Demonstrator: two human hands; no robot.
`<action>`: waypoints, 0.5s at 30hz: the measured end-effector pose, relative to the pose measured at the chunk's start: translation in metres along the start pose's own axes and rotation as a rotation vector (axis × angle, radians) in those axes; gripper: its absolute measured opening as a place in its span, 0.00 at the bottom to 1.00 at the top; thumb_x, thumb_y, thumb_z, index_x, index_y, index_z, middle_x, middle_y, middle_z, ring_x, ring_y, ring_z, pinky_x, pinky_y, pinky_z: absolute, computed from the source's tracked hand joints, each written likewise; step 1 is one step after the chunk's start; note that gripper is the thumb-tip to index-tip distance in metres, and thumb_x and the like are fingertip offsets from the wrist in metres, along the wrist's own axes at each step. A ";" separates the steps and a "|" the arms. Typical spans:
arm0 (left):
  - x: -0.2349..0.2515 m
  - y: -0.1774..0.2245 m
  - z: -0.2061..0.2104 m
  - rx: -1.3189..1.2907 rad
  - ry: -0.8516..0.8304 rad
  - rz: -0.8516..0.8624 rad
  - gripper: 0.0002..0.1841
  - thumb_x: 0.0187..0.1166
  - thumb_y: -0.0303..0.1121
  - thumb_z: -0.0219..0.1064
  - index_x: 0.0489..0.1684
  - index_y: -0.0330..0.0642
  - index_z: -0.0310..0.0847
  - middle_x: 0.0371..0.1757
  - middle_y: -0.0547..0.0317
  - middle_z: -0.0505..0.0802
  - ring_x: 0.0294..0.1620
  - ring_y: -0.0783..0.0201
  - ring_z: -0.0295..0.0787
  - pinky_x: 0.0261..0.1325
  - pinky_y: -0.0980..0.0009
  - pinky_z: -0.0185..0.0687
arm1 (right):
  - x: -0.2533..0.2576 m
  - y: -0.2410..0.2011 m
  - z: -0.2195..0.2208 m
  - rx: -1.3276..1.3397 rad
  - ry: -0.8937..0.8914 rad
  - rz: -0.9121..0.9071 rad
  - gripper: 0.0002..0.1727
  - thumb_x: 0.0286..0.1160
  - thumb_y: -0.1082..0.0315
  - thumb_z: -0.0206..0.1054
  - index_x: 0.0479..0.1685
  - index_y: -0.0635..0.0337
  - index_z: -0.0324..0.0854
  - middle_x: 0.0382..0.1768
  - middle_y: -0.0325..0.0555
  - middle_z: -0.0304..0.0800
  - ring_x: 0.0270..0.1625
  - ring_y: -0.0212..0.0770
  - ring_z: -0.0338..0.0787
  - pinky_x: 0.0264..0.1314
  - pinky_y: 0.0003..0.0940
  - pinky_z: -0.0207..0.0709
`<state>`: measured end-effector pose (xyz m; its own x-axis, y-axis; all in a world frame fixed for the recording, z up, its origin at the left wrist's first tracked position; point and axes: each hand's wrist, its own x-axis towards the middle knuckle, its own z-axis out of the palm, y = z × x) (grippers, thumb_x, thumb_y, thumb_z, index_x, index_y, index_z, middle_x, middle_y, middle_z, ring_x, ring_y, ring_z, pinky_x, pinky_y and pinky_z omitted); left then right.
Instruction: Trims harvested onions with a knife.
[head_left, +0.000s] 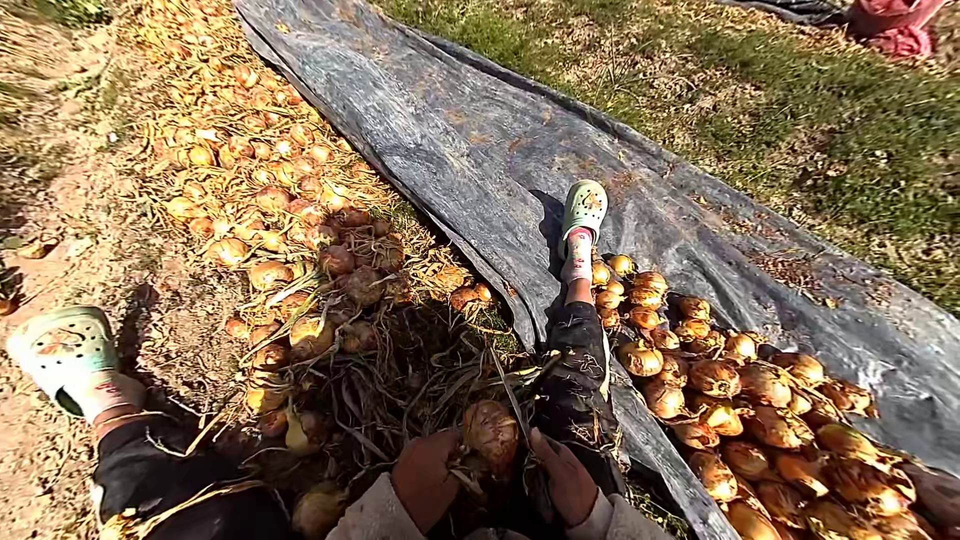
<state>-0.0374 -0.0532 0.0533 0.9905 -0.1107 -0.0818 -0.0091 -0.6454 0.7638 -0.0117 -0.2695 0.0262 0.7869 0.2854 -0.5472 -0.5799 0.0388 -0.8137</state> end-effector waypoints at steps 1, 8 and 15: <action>0.008 0.005 -0.003 0.030 0.044 -0.034 0.11 0.71 0.26 0.66 0.41 0.25 0.88 0.34 0.36 0.94 0.39 0.41 0.95 0.48 0.42 0.86 | -0.002 -0.002 0.000 0.030 0.006 -0.005 0.21 0.91 0.58 0.40 0.34 0.53 0.75 0.07 0.28 0.71 0.07 0.24 0.69 0.11 0.20 0.66; 0.049 0.008 0.028 0.301 0.381 0.400 0.20 0.48 0.15 0.69 0.45 0.25 0.91 0.41 0.36 0.95 0.42 0.37 0.96 0.44 0.47 0.92 | 0.014 0.008 -0.012 0.067 -0.036 0.111 0.21 0.87 0.52 0.51 0.54 0.64 0.71 0.16 0.33 0.76 0.14 0.28 0.77 0.19 0.23 0.76; 0.035 0.032 0.046 0.388 -0.846 -0.208 0.24 0.83 0.22 0.59 0.79 0.25 0.68 0.75 0.27 0.80 0.76 0.32 0.79 0.75 0.39 0.76 | 0.032 0.046 0.001 0.151 0.128 0.390 0.26 0.95 0.52 0.44 0.41 0.62 0.82 0.22 0.40 0.84 0.22 0.33 0.82 0.27 0.31 0.78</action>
<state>-0.0094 -0.1124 0.0456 0.5510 -0.3778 -0.7441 -0.0396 -0.9025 0.4289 -0.0131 -0.2579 -0.0290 0.5172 0.1860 -0.8354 -0.8557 0.0934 -0.5089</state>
